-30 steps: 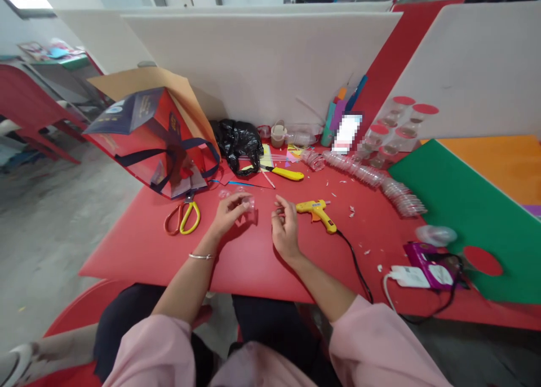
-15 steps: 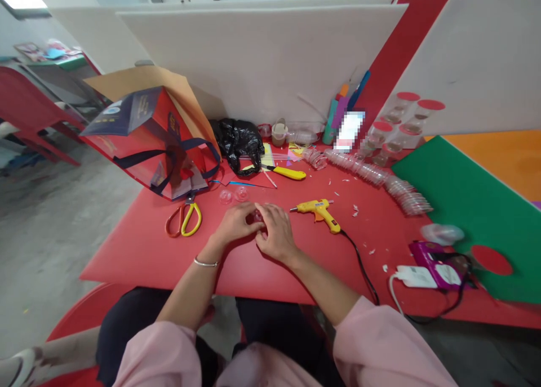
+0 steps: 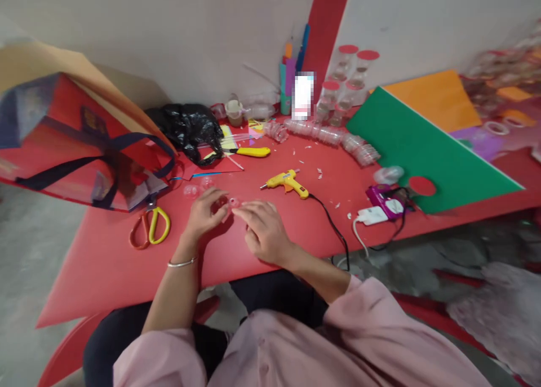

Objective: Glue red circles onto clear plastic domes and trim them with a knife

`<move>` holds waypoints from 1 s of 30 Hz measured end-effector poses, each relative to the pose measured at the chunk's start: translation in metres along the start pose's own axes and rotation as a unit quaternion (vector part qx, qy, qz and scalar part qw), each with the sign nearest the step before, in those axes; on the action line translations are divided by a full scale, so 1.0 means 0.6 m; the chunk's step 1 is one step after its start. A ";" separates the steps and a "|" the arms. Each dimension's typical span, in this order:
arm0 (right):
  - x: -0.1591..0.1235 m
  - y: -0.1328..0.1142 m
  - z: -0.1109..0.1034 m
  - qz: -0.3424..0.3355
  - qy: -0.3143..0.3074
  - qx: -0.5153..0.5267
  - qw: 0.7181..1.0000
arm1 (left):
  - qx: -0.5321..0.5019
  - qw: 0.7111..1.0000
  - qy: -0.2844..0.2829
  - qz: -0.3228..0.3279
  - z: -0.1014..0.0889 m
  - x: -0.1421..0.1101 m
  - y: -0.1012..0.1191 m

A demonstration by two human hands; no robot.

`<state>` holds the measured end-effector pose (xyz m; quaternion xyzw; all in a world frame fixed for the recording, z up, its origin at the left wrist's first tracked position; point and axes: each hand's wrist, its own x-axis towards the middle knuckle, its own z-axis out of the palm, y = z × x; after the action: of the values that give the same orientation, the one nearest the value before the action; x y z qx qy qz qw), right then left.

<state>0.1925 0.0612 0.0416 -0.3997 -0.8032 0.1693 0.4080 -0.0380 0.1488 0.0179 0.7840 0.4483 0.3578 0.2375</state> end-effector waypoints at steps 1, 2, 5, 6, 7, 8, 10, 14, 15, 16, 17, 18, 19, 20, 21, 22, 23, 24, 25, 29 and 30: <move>-0.025 -0.009 -0.019 -0.010 0.022 -0.006 1.000 | -0.008 0.999 0.033 0.004 -0.002 0.001 -0.001; -0.053 -0.016 -0.039 -0.021 0.039 -0.017 0.999 | -0.016 0.997 0.074 0.008 -0.003 0.001 0.001; -0.133 -0.027 -0.107 -0.019 0.063 -0.059 0.996 | -0.053 0.990 0.130 0.026 0.007 0.004 0.039; -0.154 -0.028 -0.131 -0.017 0.065 -0.075 0.995 | -0.066 0.990 0.115 0.037 0.019 0.006 0.065; -0.173 -0.028 -0.156 -0.014 0.089 -0.094 0.991 | -0.074 0.992 0.087 0.047 0.037 0.008 0.097; -0.187 -0.028 -0.180 -0.010 0.109 -0.119 0.987 | -0.074 0.993 0.059 0.066 0.062 0.011 0.134; -0.205 -0.027 -0.225 -0.001 0.157 -0.169 0.973 | -0.044 0.994 -0.001 0.103 0.133 0.023 0.216; -0.218 -0.027 -0.286 -0.011 0.216 -0.230 0.949 | 0.072 0.971 -0.143 0.178 0.317 0.065 0.359; -0.222 -0.028 -0.295 -0.013 0.224 -0.238 0.945 | 0.096 0.964 -0.166 0.184 0.360 0.077 0.383; -0.227 -0.029 -0.302 -0.012 0.228 -0.244 0.942 | 0.117 0.958 -0.187 0.184 0.396 0.088 0.401; -0.234 -0.030 -0.308 -0.009 0.231 -0.249 0.940 | 0.131 0.954 -0.201 0.180 0.427 0.098 0.415; -0.242 -0.031 -0.312 -0.003 0.232 -0.253 0.939 | 0.140 0.953 -0.206 0.175 0.451 0.107 0.424; -0.250 -0.030 -0.316 0.006 0.236 -0.255 0.938 | 0.145 0.954 -0.203 0.168 0.469 0.114 0.429; -0.258 -0.030 -0.318 0.015 0.242 -0.254 0.936 | 0.149 0.954 -0.206 0.157 0.483 0.120 0.431; -0.265 -0.029 -0.321 0.024 0.250 -0.251 0.935 | 0.151 0.956 -0.209 0.143 0.492 0.125 0.431; -0.271 -0.027 -0.322 0.032 0.256 -0.247 0.934 | 0.151 0.956 -0.214 0.131 0.497 0.129 0.428; -0.275 -0.026 -0.324 0.037 0.257 -0.244 0.934 | 0.150 0.956 -0.221 0.120 0.500 0.132 0.424; -0.278 -0.024 -0.325 0.041 0.253 -0.243 0.936 | 0.149 0.956 -0.226 0.113 0.500 0.134 0.420; -0.278 -0.023 -0.326 0.041 0.246 -0.243 0.938 | 0.148 0.956 -0.229 0.108 0.497 0.135 0.415; -0.266 -0.024 -0.320 0.025 0.214 -0.240 0.947 | 0.149 0.957 -0.230 0.093 0.446 0.126 0.399; -0.262 -0.025 -0.316 0.020 0.210 -0.233 0.949 | 0.141 0.962 -0.216 0.093 0.425 0.119 0.398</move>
<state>0.3895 -0.0812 0.0843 -0.5261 -0.7082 -0.1025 0.4595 0.3111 0.0822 0.0471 0.9065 0.3570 0.1339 0.1816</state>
